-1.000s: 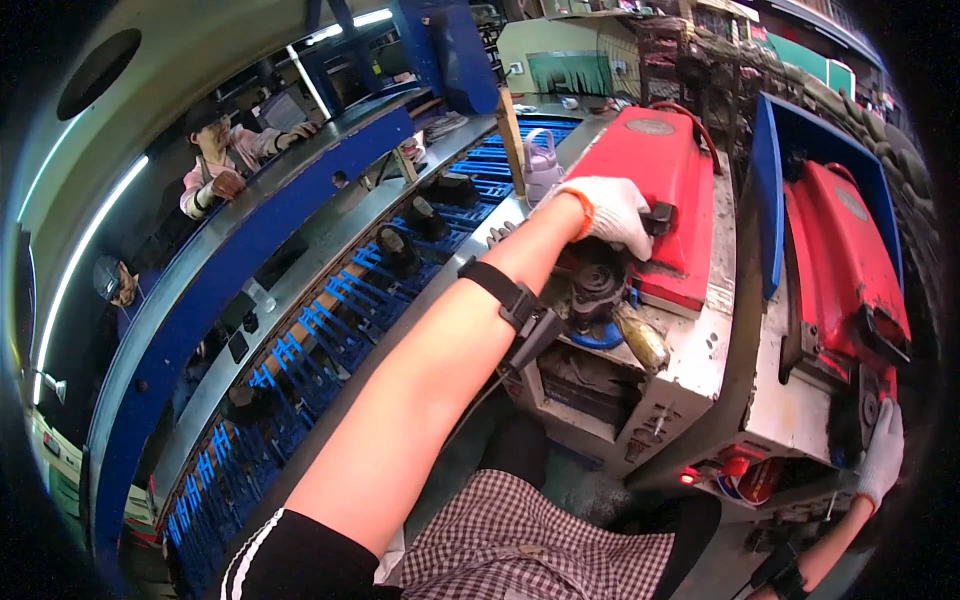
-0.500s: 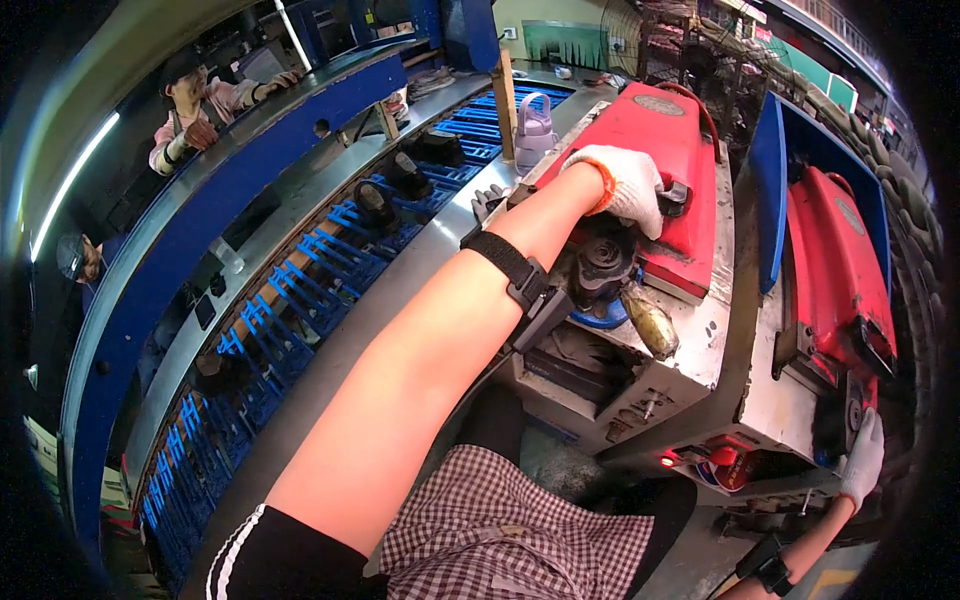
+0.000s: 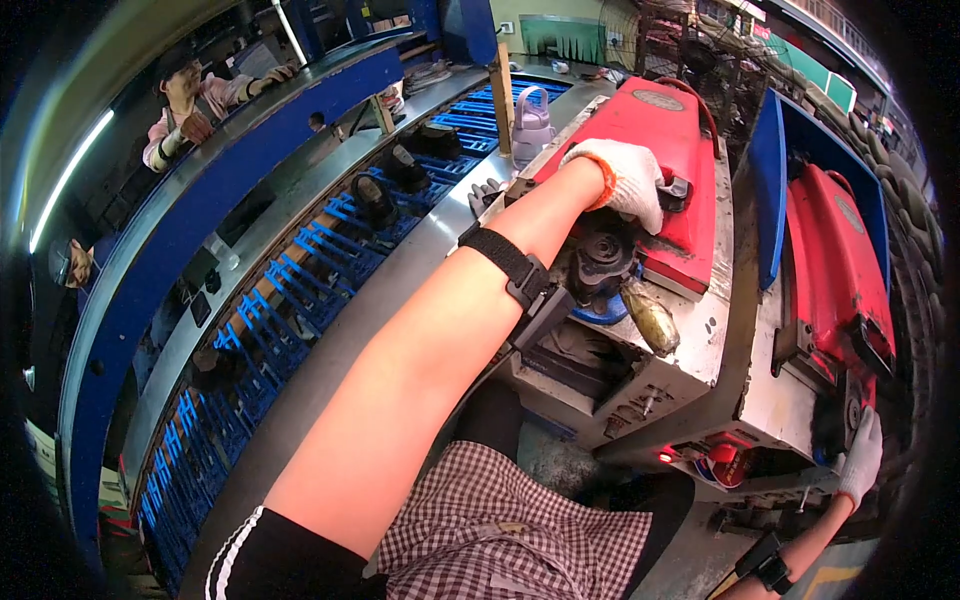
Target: Operating a hydraulic press machine to assemble shoe parts in a factory.
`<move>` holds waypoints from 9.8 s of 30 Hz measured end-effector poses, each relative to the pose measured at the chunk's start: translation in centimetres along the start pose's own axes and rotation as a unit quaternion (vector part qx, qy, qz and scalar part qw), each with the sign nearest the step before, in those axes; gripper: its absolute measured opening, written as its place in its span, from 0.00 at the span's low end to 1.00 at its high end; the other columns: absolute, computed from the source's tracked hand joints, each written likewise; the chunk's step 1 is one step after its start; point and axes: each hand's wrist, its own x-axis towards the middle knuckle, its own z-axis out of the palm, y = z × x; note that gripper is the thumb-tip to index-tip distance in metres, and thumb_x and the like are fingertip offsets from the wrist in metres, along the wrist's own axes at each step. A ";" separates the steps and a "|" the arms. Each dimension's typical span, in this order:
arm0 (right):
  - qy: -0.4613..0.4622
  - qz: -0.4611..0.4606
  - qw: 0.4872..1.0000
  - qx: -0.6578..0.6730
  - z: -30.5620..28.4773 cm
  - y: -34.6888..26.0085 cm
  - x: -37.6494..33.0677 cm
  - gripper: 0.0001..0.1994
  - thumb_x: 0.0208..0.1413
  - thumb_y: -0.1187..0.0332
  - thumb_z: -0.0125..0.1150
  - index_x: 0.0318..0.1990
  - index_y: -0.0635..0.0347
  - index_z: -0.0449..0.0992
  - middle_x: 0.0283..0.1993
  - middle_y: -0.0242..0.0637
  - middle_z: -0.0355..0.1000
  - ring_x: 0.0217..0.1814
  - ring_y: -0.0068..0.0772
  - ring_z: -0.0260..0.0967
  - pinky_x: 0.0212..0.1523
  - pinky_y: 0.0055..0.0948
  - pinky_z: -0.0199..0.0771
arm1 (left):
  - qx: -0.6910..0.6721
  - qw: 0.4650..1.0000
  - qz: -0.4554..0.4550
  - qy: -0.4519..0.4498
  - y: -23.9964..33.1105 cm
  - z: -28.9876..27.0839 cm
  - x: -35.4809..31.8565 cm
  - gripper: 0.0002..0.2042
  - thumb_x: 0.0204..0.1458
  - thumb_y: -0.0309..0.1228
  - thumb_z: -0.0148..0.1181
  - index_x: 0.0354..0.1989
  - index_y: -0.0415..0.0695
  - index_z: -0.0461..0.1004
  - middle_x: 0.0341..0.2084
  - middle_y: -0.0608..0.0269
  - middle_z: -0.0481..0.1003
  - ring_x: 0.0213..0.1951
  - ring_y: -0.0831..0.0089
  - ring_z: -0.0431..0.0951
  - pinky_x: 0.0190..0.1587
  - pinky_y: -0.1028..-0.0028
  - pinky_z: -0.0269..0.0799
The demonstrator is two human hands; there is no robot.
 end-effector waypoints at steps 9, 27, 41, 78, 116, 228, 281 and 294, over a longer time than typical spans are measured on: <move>-0.011 0.015 1.000 0.004 -0.4 -0.7 -0.6 0.33 0.71 0.43 0.48 0.71 0.60 0.68 0.68 0.46 0.73 0.68 0.46 0.70 0.66 0.37 0.67 | 0.019 1.000 0.004 0.007 0.2 0.0 0.2 0.29 0.37 0.49 0.74 0.50 0.49 0.86 0.50 0.59 0.84 0.50 0.60 0.84 0.52 0.59 0.80; 0.008 0.010 1.000 -0.022 -0.4 -0.8 -0.7 0.34 0.72 0.42 0.45 0.70 0.61 0.69 0.68 0.49 0.73 0.69 0.50 0.70 0.67 0.38 0.65 | 0.010 1.000 0.000 0.013 0.3 0.0 0.0 0.27 0.38 0.48 0.74 0.48 0.48 0.86 0.47 0.59 0.85 0.48 0.60 0.85 0.51 0.60 0.80; -0.003 0.051 0.997 0.054 -0.2 -1.8 -1.4 0.34 0.71 0.41 0.47 0.70 0.60 0.69 0.68 0.48 0.72 0.69 0.49 0.70 0.66 0.38 0.67 | 0.021 1.000 -0.004 0.015 0.5 0.0 -0.3 0.25 0.39 0.48 0.73 0.46 0.49 0.87 0.46 0.60 0.85 0.46 0.61 0.85 0.51 0.60 0.80; 0.023 0.015 0.999 -0.026 -0.1 -0.3 -0.6 0.34 0.71 0.40 0.44 0.70 0.58 0.70 0.67 0.48 0.73 0.69 0.52 0.70 0.66 0.39 0.67 | 0.020 1.000 -0.011 0.020 1.1 -0.3 -1.0 0.24 0.39 0.47 0.72 0.46 0.50 0.87 0.45 0.62 0.86 0.47 0.62 0.85 0.50 0.61 0.80; 0.092 -0.069 0.984 -0.138 -1.6 -10.7 -16.6 0.26 0.65 0.52 0.59 0.68 0.47 0.70 0.52 0.51 0.80 0.49 0.57 0.80 0.50 0.49 0.80 | -0.101 0.858 0.432 0.259 23.7 7.6 2.4 0.22 0.56 0.41 0.65 0.58 0.47 0.78 0.59 0.46 0.75 0.60 0.50 0.76 0.63 0.58 0.71; -0.494 -0.246 0.774 0.312 17.5 -30.4 -31.7 0.28 0.69 0.50 0.55 0.60 0.70 0.74 0.51 0.47 0.78 0.51 0.41 0.77 0.57 0.37 0.76 | 0.104 0.395 -0.716 0.567 -37.3 17.0 -43.9 0.41 0.53 0.58 0.64 0.65 0.35 0.63 0.63 0.39 0.67 0.66 0.41 0.67 0.61 0.38 0.66; -0.121 -0.087 0.972 0.184 -0.5 -18.8 8.4 0.42 0.58 0.50 0.64 0.76 0.62 0.62 0.73 0.47 0.67 0.74 0.37 0.63 0.73 0.30 0.60 | -0.374 0.840 0.291 0.264 18.6 -5.4 2.4 0.45 0.60 0.52 0.60 0.78 0.36 0.50 0.72 0.35 0.60 0.74 0.52 0.61 0.73 0.64 0.55; -0.202 -0.241 0.890 -0.331 7.2 -18.6 12.6 0.51 0.60 0.27 0.42 0.81 0.53 0.48 0.76 0.62 0.58 0.80 0.57 0.55 0.81 0.42 0.46 | -0.105 0.780 0.409 0.462 26.2 -11.7 18.0 0.13 0.63 0.32 0.53 0.48 0.36 0.79 0.43 0.44 0.79 0.48 0.53 0.79 0.53 0.63 0.74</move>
